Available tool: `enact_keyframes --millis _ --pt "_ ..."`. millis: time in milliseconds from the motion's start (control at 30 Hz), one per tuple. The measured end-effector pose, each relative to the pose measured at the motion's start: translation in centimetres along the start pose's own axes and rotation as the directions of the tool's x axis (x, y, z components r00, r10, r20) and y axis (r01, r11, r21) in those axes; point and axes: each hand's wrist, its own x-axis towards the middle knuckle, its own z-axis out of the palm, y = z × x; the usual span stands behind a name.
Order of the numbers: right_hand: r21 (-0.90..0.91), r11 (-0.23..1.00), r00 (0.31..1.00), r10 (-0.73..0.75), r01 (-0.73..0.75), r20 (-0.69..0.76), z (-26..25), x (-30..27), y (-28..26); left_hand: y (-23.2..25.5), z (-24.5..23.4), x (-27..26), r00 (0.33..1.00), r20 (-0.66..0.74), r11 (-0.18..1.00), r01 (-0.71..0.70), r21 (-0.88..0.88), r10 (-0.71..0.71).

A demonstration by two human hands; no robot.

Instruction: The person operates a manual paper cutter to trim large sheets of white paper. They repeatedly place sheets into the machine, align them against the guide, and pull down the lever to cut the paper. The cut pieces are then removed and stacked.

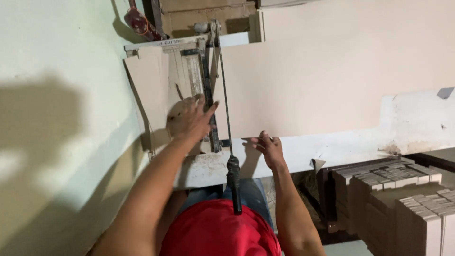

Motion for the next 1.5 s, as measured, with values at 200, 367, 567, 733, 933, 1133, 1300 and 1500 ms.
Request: enact_keyframes --millis 200,367,567,733,933,1133,1300,1500 --pt "-0.763 0.643 0.991 0.128 -0.058 0.032 1.8 -4.5 -3.2 3.5 4.3 5.8 0.933 0.093 0.929 0.328 0.170 -0.347" --pt "-0.982 -0.015 0.962 0.207 0.187 0.180 11.3 -21.0 -9.4 2.5 6.5 8.2 0.919 0.129 0.918 0.343 0.198 -0.371" --pt "-0.925 -0.079 0.902 -0.202 0.372 0.381 3.6 -9.0 10.6 2.7 4.9 7.0 0.924 0.178 0.941 0.338 0.024 -0.337" --pt "-0.940 -0.015 0.924 -0.182 0.340 0.337 3.6 -9.6 9.2 2.3 5.8 6.4 0.949 0.041 0.948 0.315 -0.034 -0.314" --pt "-0.841 0.497 0.952 0.089 0.213 0.293 8.6 -22.0 -8.4 3.8 3.5 3.4 0.995 0.092 0.917 -0.008 0.400 -0.031" --pt "-0.613 0.790 0.967 0.160 -0.005 0.198 1.7 -11.0 -3.8 1.2 21.6 7.3 0.887 -0.369 -0.716 0.446 0.536 0.276" --pt "-0.263 0.959 0.986 0.068 -0.107 -0.154 -5.7 -1.4 -1.7 -2.9 20.7 1.1 0.876 -0.366 -0.770 0.461 0.440 0.315" --pt "0.244 0.969 0.981 0.068 -0.022 -0.180 -7.3 1.5 -5.7 -7.8 9.4 -4.4 0.993 -0.076 0.947 -0.067 0.313 0.095"
